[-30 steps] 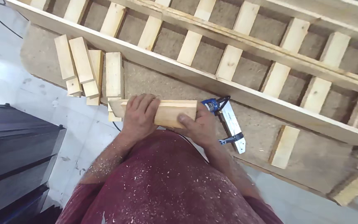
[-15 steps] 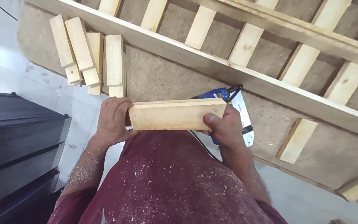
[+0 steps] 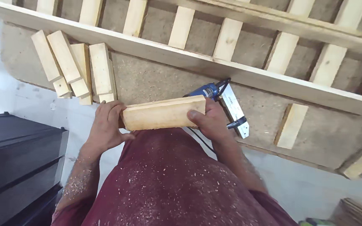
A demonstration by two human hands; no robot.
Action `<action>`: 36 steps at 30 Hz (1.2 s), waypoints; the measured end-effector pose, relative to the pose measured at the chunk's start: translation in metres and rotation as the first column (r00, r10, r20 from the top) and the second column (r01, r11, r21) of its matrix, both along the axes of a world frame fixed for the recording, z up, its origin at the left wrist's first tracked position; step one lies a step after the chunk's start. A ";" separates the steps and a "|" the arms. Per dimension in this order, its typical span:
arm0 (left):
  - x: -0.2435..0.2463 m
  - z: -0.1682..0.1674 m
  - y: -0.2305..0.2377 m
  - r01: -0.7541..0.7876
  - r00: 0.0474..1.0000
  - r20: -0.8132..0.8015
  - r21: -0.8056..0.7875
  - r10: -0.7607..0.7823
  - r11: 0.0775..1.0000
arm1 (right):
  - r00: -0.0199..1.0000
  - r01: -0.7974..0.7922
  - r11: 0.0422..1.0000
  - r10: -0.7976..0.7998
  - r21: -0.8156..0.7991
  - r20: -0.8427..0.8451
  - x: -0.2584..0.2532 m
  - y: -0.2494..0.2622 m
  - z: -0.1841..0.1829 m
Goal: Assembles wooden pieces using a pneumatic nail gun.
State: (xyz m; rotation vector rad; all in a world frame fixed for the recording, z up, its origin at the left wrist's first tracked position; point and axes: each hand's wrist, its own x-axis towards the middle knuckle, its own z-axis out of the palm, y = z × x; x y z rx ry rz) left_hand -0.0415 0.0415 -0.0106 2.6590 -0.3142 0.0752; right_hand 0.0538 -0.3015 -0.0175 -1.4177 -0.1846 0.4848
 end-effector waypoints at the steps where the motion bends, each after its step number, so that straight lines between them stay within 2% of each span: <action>1: 0.004 0.007 -0.005 0.010 1.000 -0.022 0.001 -0.010 1.000 | 1.000 0.005 1.000 -0.005 -0.028 -0.007 0.000 0.000 -0.001; 4: 0.020 0.022 -0.034 0.025 0.999 -0.036 0.041 -0.024 0.999 | 0.999 -0.028 0.997 0.026 -0.067 -0.034 -0.001 0.003 -0.005; 7: 0.041 0.012 -0.057 0.038 0.978 -0.211 0.192 0.003 0.981 | 0.996 -0.070 0.996 0.066 -0.062 -0.067 -0.002 0.009 -0.008; 9: 0.050 0.001 -0.061 0.066 0.950 -0.313 0.219 0.006 0.974 | 0.993 -0.091 0.992 0.082 -0.093 -0.088 0.000 0.007 -0.012; 14: 0.060 -0.012 -0.069 0.068 0.818 -0.570 0.236 0.081 0.969 | 0.971 -0.233 0.937 0.206 -0.261 -0.124 0.015 -0.009 -0.038; 16: 0.065 -0.026 -0.065 -0.003 0.800 -0.585 0.215 0.132 0.977 | 0.980 -0.197 0.881 0.192 -0.429 -0.054 0.022 -0.030 -0.051; 17: 0.067 -0.035 -0.062 -0.051 0.790 -0.590 0.213 0.170 0.976 | 0.987 -0.146 0.796 0.158 -0.588 -0.031 0.025 -0.043 -0.059; 18: 0.068 -0.044 -0.059 -0.098 0.765 -0.608 0.217 0.213 0.971 | 0.995 -0.087 0.668 0.099 -0.739 -0.027 0.025 -0.054 -0.071; 20: 0.065 -0.066 -0.055 -0.201 0.705 -0.643 0.226 0.301 0.953 | 1.000 -0.018 0.381 0.026 -0.925 -0.009 0.020 -0.064 -0.105; 23: 0.054 -0.102 -0.054 -0.321 0.596 -0.694 0.254 0.403 0.912 | 0.994 0.101 0.066 0.038 -0.993 0.104 0.006 -0.058 -0.160; 25: 0.045 -0.122 -0.055 -0.381 0.534 -0.719 0.265 0.445 0.886 | 0.993 0.109 -0.060 -0.032 -0.992 0.111 0.007 -0.053 -0.178; 26: 0.042 -0.129 -0.056 -0.403 0.509 -0.727 0.273 0.461 0.874 | 0.993 0.081 -0.080 -0.073 -0.993 0.087 0.010 -0.051 -0.180; 28: 0.041 -0.142 -0.054 -0.431 0.465 -0.742 0.287 0.483 0.855 | 0.993 0.010 -0.052 -0.114 -0.999 0.016 0.016 -0.045 -0.177; 30: 0.037 -0.152 -0.054 -0.452 0.416 -0.764 0.298 0.494 0.841 | 0.994 -0.061 -0.014 -0.089 -0.998 -0.059 0.017 -0.044 -0.162; 33: 0.032 -0.168 -0.048 -0.470 0.365 -0.788 0.304 0.496 0.828 | 0.996 -0.084 0.066 0.048 -0.994 -0.081 0.022 -0.053 -0.106; 34: 0.031 -0.173 -0.045 -0.478 0.345 -0.799 0.303 0.493 0.825 | 0.994 -0.076 0.134 0.088 -0.988 -0.064 0.024 -0.056 -0.082; 36: 0.030 -0.179 -0.043 -0.481 0.310 -0.822 0.299 0.478 0.824 | 0.993 -0.121 0.349 0.051 -0.929 -0.110 0.021 -0.061 -0.033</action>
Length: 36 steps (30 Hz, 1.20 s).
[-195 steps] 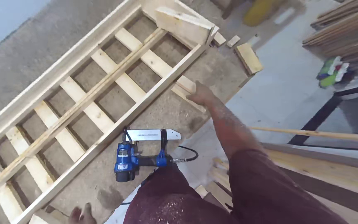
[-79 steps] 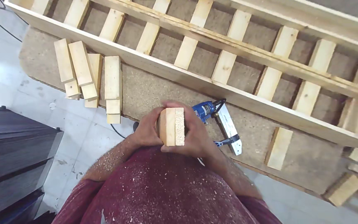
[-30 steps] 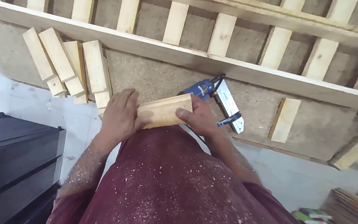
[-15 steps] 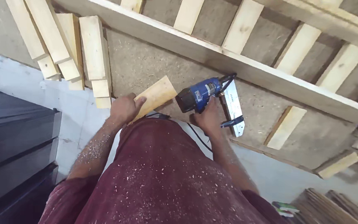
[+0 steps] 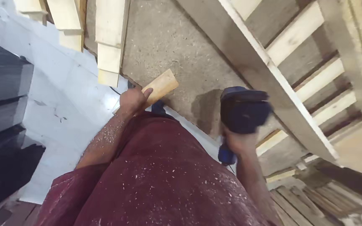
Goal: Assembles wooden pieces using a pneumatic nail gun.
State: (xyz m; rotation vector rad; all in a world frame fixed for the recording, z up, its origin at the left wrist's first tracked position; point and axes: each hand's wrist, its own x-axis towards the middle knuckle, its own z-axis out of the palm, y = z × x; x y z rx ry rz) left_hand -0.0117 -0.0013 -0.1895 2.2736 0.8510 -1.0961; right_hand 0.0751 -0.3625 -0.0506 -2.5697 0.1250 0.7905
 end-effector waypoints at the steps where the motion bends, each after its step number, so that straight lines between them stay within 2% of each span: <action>1: 0.000 0.000 0.000 -0.004 1.000 -0.004 -0.012 0.004 1.000 | 0.998 0.040 0.988 -0.032 0.150 -0.054 -0.001 -0.003 0.013; 2: 0.002 0.001 0.000 -0.005 1.000 -0.003 -0.023 0.005 1.000 | 0.991 0.067 0.947 -0.026 0.314 -0.135 0.000 -0.001 0.020; 4: 0.001 0.004 0.001 -0.002 1.000 0.007 -0.037 0.002 0.999 | 0.938 0.070 0.838 0.129 0.541 -0.321 0.009 0.018 0.027; 6: -0.001 0.004 0.002 0.005 1.000 0.022 -0.037 -0.004 0.999 | 0.887 -0.011 0.807 0.281 0.590 -0.366 0.017 0.037 0.023; 8: 0.000 0.003 0.003 0.009 1.000 0.022 -0.041 -0.008 0.999 | 0.853 -0.249 0.848 0.421 0.469 -0.308 0.021 0.039 0.014; 10: -0.001 0.003 0.004 0.019 1.000 0.018 -0.049 -0.019 0.999 | 0.784 -0.456 0.830 0.545 0.320 -0.297 0.025 0.047 0.009; 14: -0.002 -0.002 0.007 0.031 0.999 0.023 -0.077 -0.029 0.997 | 0.771 -0.499 0.834 0.551 0.236 -0.318 0.023 0.073 0.000; 17: -0.001 -0.002 0.008 0.032 0.999 0.015 -0.093 -0.031 0.995 | 0.739 -0.625 0.770 0.637 0.132 -0.217 0.009 0.104 0.028; 19: 0.001 0.004 0.007 0.041 0.999 -0.007 -0.093 -0.042 0.995 | 0.745 -0.623 0.773 0.633 0.119 -0.211 0.004 0.115 0.048; 20: 0.004 0.008 0.010 0.050 0.999 -0.013 -0.076 -0.051 0.996 | 0.771 -0.593 0.796 0.605 0.122 -0.201 0.004 0.107 0.049; 22: 0.006 0.016 0.011 0.049 0.998 -0.025 -0.044 -0.050 0.998 | 0.841 -0.483 0.852 0.515 0.200 -0.165 -0.004 0.055 0.039; 24: 0.015 0.025 0.008 0.070 0.997 0.013 -0.022 -0.070 0.997 | 0.929 -0.251 0.907 0.324 0.339 -0.177 -0.018 0.004 0.028; 26: 0.041 0.032 -0.005 0.146 0.985 0.101 -0.046 -0.141 0.988 | 0.974 -0.033 0.886 0.133 0.462 -0.184 -0.022 -0.007 0.034; 28: 0.075 0.035 -0.028 0.239 0.956 0.195 -0.088 -0.218 0.967 | 0.981 0.100 0.874 -0.007 0.476 -0.194 -0.025 -0.009 0.041; 30: 0.113 0.023 -0.051 0.323 0.917 0.267 -0.067 -0.295 0.944 | 0.966 0.233 0.841 -0.142 0.489 -0.216 -0.021 -0.016 0.037; 32: 0.124 0.006 -0.065 0.372 0.849 0.410 -0.019 -0.332 0.928 | 0.923 0.377 0.767 -0.267 0.520 -0.276 -0.019 -0.026 0.036; 34: 0.119 -0.003 -0.057 0.419 0.771 0.522 0.017 -0.366 0.908 | 0.883 0.468 0.678 -0.334 0.567 -0.330 -0.009 -0.032 0.033; 36: 0.098 -0.008 -0.039 0.465 0.755 0.529 -0.015 -0.388 0.885 | 0.855 0.519 0.619 -0.371 0.589 -0.362 0.000 -0.036 0.029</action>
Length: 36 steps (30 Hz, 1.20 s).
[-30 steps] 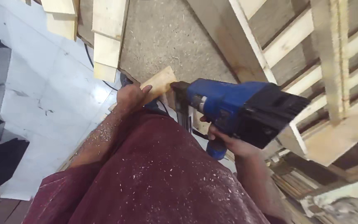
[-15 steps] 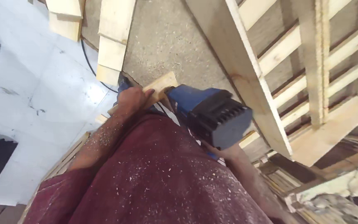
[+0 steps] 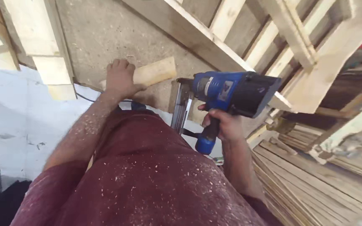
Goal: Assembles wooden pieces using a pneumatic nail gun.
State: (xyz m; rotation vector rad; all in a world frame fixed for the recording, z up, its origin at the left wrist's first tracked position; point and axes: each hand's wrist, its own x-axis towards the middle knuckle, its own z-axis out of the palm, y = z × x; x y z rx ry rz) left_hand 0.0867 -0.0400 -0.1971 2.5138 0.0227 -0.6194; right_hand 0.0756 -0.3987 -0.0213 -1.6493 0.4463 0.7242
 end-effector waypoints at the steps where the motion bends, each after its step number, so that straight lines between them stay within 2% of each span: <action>1: -0.014 -0.003 0.009 0.017 1.000 0.015 -0.006 -0.017 1.000 | 1.000 0.010 1.000 -0.010 0.005 -0.003 0.003 -0.002 -0.002; 4: -0.049 -0.021 0.020 -0.027 0.992 0.123 -0.028 0.030 0.999 | 1.000 -0.017 0.999 0.018 -0.030 0.002 0.006 -0.001 -0.003; 10: -0.061 -0.027 0.014 -0.155 0.942 0.291 -0.052 0.164 0.986 | 0.990 -0.130 0.989 0.133 -0.070 0.044 0.007 0.028 -0.007; 15: -0.059 -0.034 0.017 -0.137 0.935 0.325 -0.032 0.140 0.990 | 0.953 -0.288 0.954 0.294 -0.080 0.072 0.008 0.050 -0.008; 20: -0.059 -0.040 0.016 -0.157 0.922 0.357 -0.015 0.152 0.987 | 0.908 -0.410 0.899 0.418 -0.154 0.029 0.012 0.066 -0.008; 25: -0.056 -0.041 0.017 -0.166 0.918 0.362 -0.022 0.163 0.986 | 0.882 -0.465 0.870 0.471 -0.165 -0.006 0.019 0.086 -0.015; 28: -0.057 -0.042 0.018 -0.160 0.912 0.377 -0.030 0.160 0.987 | 0.868 -0.484 0.844 0.497 -0.231 -0.003 0.018 0.090 -0.022; 30: -0.056 -0.041 0.019 -0.155 0.915 0.375 -0.021 0.151 0.988 | 0.811 -0.556 0.745 0.583 -0.369 -0.045 0.016 0.088 -0.027; 32: -0.057 -0.039 0.018 -0.151 0.928 0.345 -0.004 0.143 0.989 | 0.690 -0.662 0.554 0.713 -0.505 -0.124 0.014 0.083 -0.022; 34: -0.054 -0.038 0.019 -0.135 0.938 0.324 0.003 0.127 0.991 | 0.573 -0.741 0.395 0.794 -0.543 -0.204 0.009 0.072 -0.016; 36: -0.053 -0.038 0.019 -0.147 0.939 0.313 -0.002 0.140 0.989 | 0.458 -0.804 0.257 0.844 -0.536 -0.281 -0.006 0.045 -0.025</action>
